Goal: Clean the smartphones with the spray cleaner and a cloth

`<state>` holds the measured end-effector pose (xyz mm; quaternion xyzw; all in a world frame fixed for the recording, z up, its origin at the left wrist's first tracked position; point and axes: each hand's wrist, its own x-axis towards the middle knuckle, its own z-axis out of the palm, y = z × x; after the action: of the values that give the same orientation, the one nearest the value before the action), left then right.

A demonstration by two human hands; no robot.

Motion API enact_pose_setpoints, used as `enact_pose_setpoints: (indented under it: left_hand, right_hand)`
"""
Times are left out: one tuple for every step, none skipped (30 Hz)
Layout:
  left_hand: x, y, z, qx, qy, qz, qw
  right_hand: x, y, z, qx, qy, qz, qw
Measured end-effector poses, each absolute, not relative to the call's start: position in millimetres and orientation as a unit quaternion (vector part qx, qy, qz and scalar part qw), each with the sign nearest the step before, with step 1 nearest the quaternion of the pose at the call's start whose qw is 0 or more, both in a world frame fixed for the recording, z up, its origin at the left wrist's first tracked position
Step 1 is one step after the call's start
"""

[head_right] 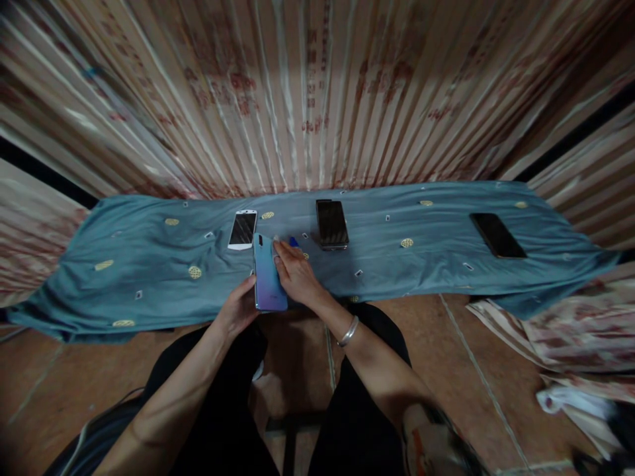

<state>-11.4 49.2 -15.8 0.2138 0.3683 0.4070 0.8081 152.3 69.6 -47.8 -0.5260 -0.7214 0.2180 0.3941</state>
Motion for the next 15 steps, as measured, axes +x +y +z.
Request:
enact_pose_setpoints:
  left_hand:
    - [-11.4, 49.9, -15.4, 0.212, 0.369, 0.409, 0.807]
    - [-11.2, 50.4, -15.0, 0.21, 0.37, 0.411, 0.806]
    - [-10.9, 50.9, -14.6, 0.206, 0.372, 0.412, 0.806]
    - [-10.5, 51.4, -14.2, 0.202, 0.375, 0.414, 0.805]
    - [-10.0, 51.8, -13.8, 0.197, 0.378, 0.417, 0.803]
    - [-9.5, 52.2, -13.4, 0.192, 0.38, 0.42, 0.801]
    - [-9.1, 52.5, -13.1, 0.189, 0.382, 0.422, 0.8]
    - [-8.7, 52.9, -12.8, 0.186, 0.382, 0.423, 0.8]
    - [-8.5, 53.2, -12.6, 0.183, 0.382, 0.423, 0.801]
    - [-8.5, 53.6, -12.5, 0.182, 0.383, 0.423, 0.801]
    - [-8.5, 54.0, -12.6, 0.181, 0.383, 0.423, 0.801]
    - [-8.6, 54.4, -12.8, 0.18, 0.384, 0.425, 0.8]
    - [-8.6, 54.7, -13.2, 0.18, 0.386, 0.426, 0.798]
    - [-8.7, 54.9, -13.7, 0.18, 0.387, 0.428, 0.797]
    - [-8.6, 55.0, -14.3, 0.181, 0.389, 0.428, 0.795]
  right_hand:
    - [151.2, 68.4, -47.4, -0.524, -0.723, 0.214, 0.397]
    - [150.1, 67.0, -46.6, -0.522, -0.725, 0.211, 0.397]
    - [149.0, 65.4, -45.4, -0.521, -0.727, 0.208, 0.397]
    - [147.9, 63.6, -44.0, -0.519, -0.729, 0.207, 0.396]
    - [146.8, 61.8, -42.4, -0.516, -0.732, 0.206, 0.394]
    - [145.8, 59.9, -40.7, -0.512, -0.735, 0.205, 0.394]
    - [144.9, 58.1, -39.0, -0.507, -0.739, 0.203, 0.394]
    - [144.0, 56.3, -37.3, -0.501, -0.743, 0.202, 0.396]
    - [143.1, 54.6, -35.6, -0.494, -0.746, 0.201, 0.398]
    - [142.2, 53.1, -34.0, -0.489, -0.749, 0.201, 0.4]
    - [141.3, 51.8, -32.5, -0.484, -0.751, 0.201, 0.403]
    - [140.4, 50.6, -31.0, -0.48, -0.752, 0.201, 0.405]
    - [139.5, 49.7, -29.6, -0.476, -0.753, 0.202, 0.408]
    - [138.7, 49.1, -28.3, -0.473, -0.753, 0.203, 0.411]
    - [138.0, 48.7, -27.1, -0.47, -0.754, 0.203, 0.412]
